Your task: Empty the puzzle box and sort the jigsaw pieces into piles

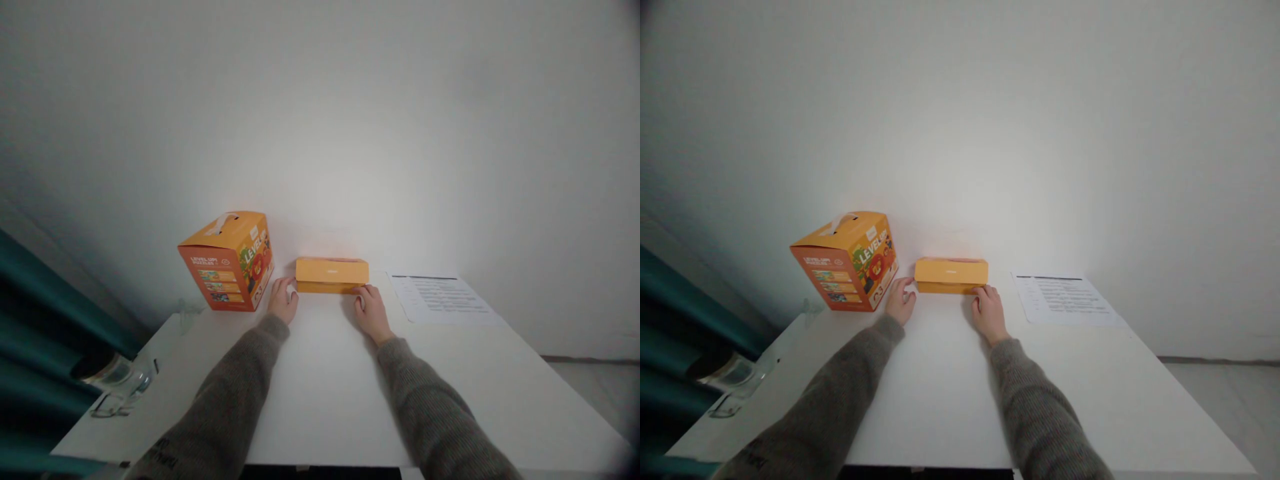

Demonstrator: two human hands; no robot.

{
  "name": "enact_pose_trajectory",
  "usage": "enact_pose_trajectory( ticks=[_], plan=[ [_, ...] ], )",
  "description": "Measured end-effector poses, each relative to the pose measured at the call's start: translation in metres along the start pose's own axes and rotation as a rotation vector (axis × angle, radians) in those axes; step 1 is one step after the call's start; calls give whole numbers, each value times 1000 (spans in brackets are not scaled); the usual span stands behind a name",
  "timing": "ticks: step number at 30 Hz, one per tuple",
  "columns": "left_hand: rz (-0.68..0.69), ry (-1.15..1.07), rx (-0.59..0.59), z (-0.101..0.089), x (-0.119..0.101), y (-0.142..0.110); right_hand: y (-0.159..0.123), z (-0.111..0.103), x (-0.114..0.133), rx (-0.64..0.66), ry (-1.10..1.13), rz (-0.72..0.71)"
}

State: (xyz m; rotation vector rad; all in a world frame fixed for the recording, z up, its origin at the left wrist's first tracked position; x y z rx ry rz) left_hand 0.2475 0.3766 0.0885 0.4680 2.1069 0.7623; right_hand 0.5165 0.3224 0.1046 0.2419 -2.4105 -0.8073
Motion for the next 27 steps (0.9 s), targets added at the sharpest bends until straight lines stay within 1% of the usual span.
enact_pose_trajectory(
  ticks=[3,6,10,12,15,18,21,27],
  plan=[
    [39,54,84,11,0,6,-1,3,10,7,-27,-49],
    [51,80,161,20,1,8,-2,4,21,-16,-70,-114],
    [71,71,192,23,3,10,6,5,31,-58,-130,-135],
    [86,63,213,26,5,12,13,6,33,-59,-136,-128],
    [68,57,237,28,8,14,26,5,32,-47,-125,-102],
    [61,88,252,25,6,14,38,-3,30,-61,-109,-73],
    [95,145,269,17,0,9,47,-14,32,-94,-94,-68],
    [111,114,291,-4,-12,-3,51,-28,40,-114,-76,-99]
  ],
)
Point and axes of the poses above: each hand's wrist, its own y-axis towards the middle knuckle, its own z-axis out of the palm, x = y × z, the point moved 9 cm from there along y, towards the middle knuckle, and after that the axes turned 4 degrees about z, right-handed, at the moved point
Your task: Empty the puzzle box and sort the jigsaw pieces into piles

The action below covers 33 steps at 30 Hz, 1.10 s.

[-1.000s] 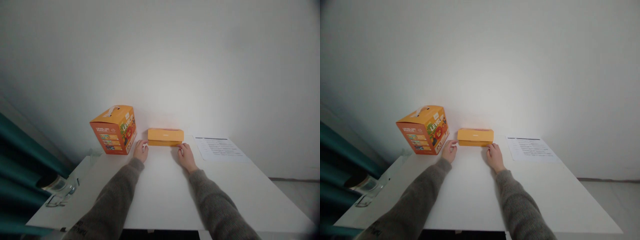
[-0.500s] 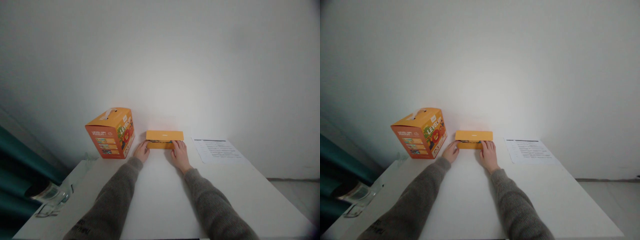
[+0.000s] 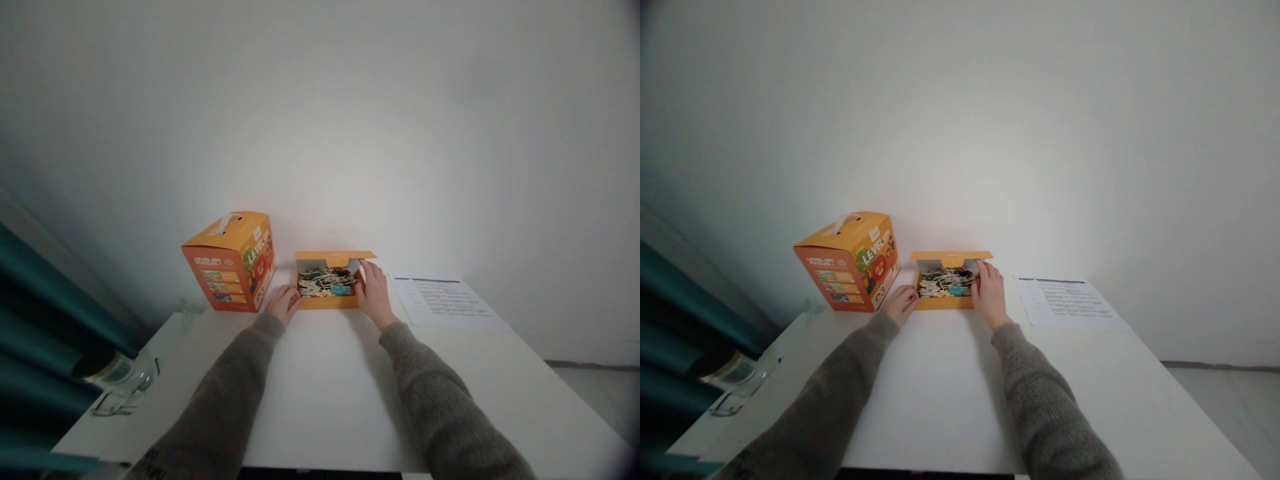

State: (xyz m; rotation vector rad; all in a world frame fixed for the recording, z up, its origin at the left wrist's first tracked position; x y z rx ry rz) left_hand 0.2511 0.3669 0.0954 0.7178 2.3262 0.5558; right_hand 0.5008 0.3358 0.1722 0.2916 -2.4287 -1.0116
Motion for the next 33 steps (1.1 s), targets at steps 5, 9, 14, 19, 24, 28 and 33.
enact_pose_trajectory(
  ticks=[5,9,14,19,24,28,33],
  plan=[
    [-1,14,-5,-15,-12,-19,1,-5,-5,9,-2,-1],
    [-13,26,-40,-26,-22,-37,3,-8,-17,2,44,25],
    [-5,-40,-91,-34,-24,-40,10,5,-33,45,274,93],
    [-102,-242,-120,-30,-3,-20,4,41,-53,218,548,336],
    [-130,-376,-1,-5,12,0,-14,61,-67,330,513,462],
    [-119,-421,85,10,20,4,-21,69,-74,395,442,426],
    [-114,-443,75,12,28,-2,-8,29,-53,179,179,221]
  ],
)
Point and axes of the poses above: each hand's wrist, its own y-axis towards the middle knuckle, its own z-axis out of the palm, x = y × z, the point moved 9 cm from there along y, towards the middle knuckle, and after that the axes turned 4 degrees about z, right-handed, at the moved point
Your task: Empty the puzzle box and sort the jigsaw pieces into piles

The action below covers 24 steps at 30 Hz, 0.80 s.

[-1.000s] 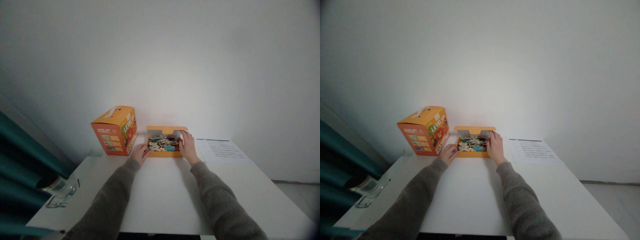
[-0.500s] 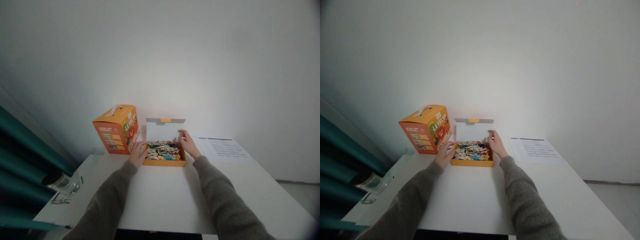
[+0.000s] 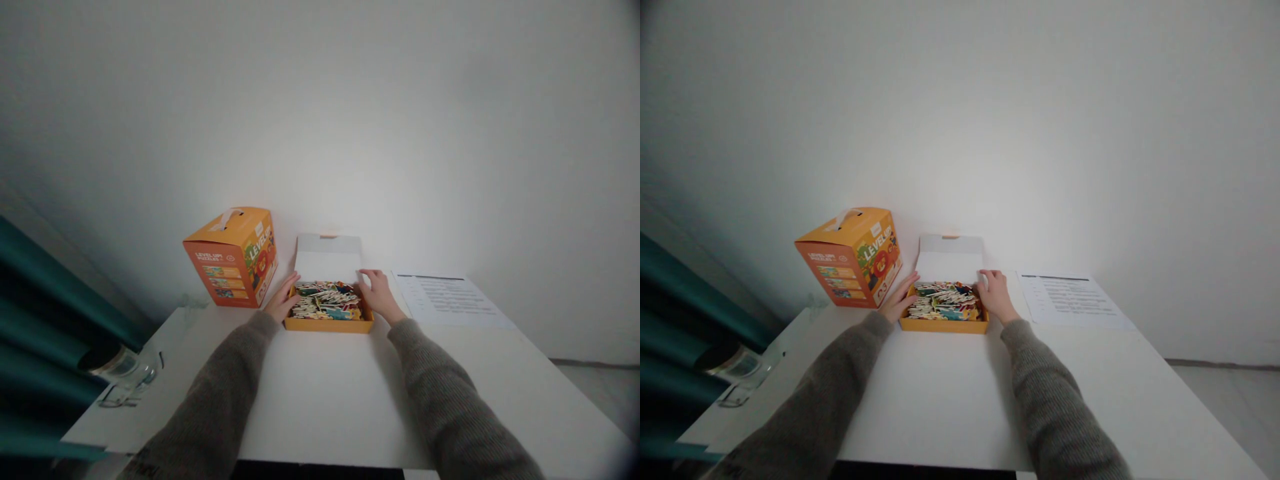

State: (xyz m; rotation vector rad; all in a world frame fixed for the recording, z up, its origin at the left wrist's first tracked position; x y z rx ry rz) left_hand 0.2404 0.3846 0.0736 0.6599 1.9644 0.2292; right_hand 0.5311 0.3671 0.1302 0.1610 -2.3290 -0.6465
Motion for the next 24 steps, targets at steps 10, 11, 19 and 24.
enact_pose_trajectory(
  ticks=[10,11,19,24],
  plan=[
    [50,149,-8,-2,-8,-12,-52,12,117,423,-139,-477],
    [69,190,-24,-4,-14,-13,-51,18,111,442,-171,-465],
    [234,442,-11,-2,-82,-5,-42,30,90,512,-185,-390],
    [262,469,187,22,-88,26,-47,34,92,571,-158,-417]
  ],
)
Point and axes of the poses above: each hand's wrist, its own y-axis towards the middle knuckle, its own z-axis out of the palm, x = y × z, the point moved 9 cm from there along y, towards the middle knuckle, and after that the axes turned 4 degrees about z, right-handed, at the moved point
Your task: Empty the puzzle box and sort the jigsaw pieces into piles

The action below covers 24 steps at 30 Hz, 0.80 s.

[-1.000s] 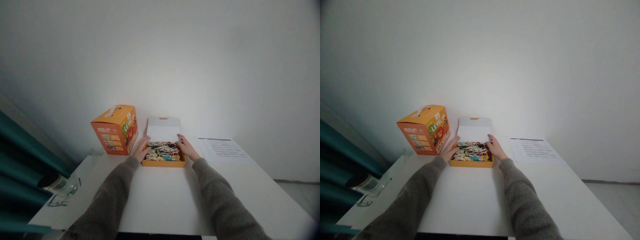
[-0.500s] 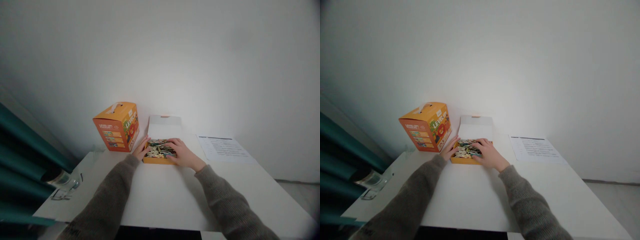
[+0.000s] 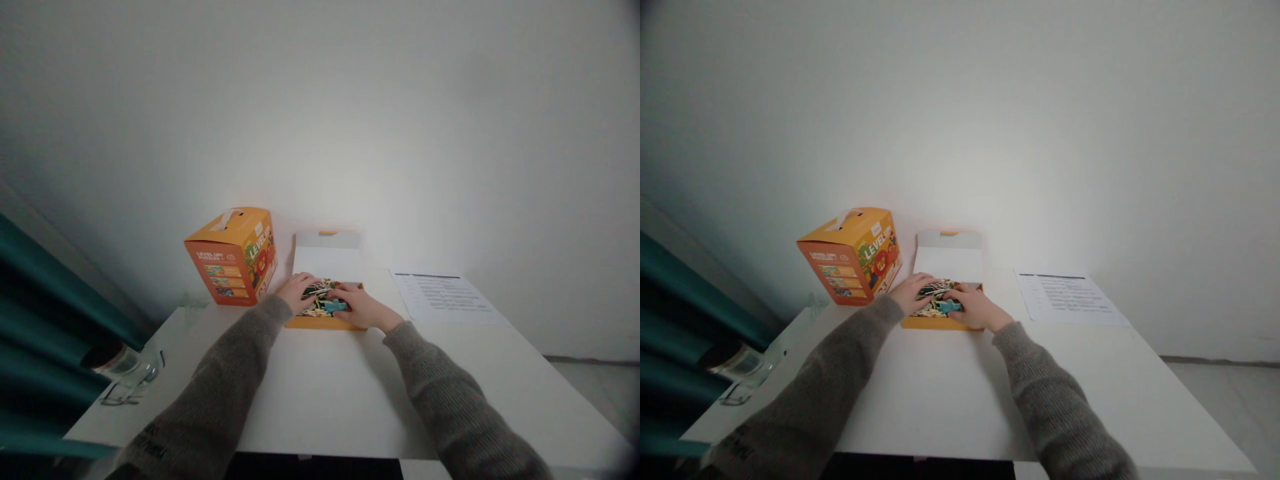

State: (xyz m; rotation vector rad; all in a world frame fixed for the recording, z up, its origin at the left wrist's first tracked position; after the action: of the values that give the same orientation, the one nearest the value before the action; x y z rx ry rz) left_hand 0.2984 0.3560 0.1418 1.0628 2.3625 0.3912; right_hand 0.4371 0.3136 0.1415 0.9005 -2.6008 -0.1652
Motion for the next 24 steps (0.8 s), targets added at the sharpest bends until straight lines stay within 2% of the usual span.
enact_pose_trajectory(
  ticks=[4,8,12,15,19,22,24],
  plan=[
    [-9,-30,162,16,13,18,5,5,-8,-35,-73,13],
    [-20,41,195,20,18,24,7,5,-10,-110,-153,42],
    [-33,102,208,24,17,23,7,1,-5,-129,-136,-10],
    [-28,83,120,13,13,22,5,-7,-4,-164,-82,-37],
    [-16,46,-29,-13,3,22,-1,-23,0,-225,18,-47],
    [25,18,-104,-32,-14,24,-6,-44,10,-273,85,-62],
    [61,9,-115,-41,-31,25,-11,-61,20,-302,112,-79]
  ],
)
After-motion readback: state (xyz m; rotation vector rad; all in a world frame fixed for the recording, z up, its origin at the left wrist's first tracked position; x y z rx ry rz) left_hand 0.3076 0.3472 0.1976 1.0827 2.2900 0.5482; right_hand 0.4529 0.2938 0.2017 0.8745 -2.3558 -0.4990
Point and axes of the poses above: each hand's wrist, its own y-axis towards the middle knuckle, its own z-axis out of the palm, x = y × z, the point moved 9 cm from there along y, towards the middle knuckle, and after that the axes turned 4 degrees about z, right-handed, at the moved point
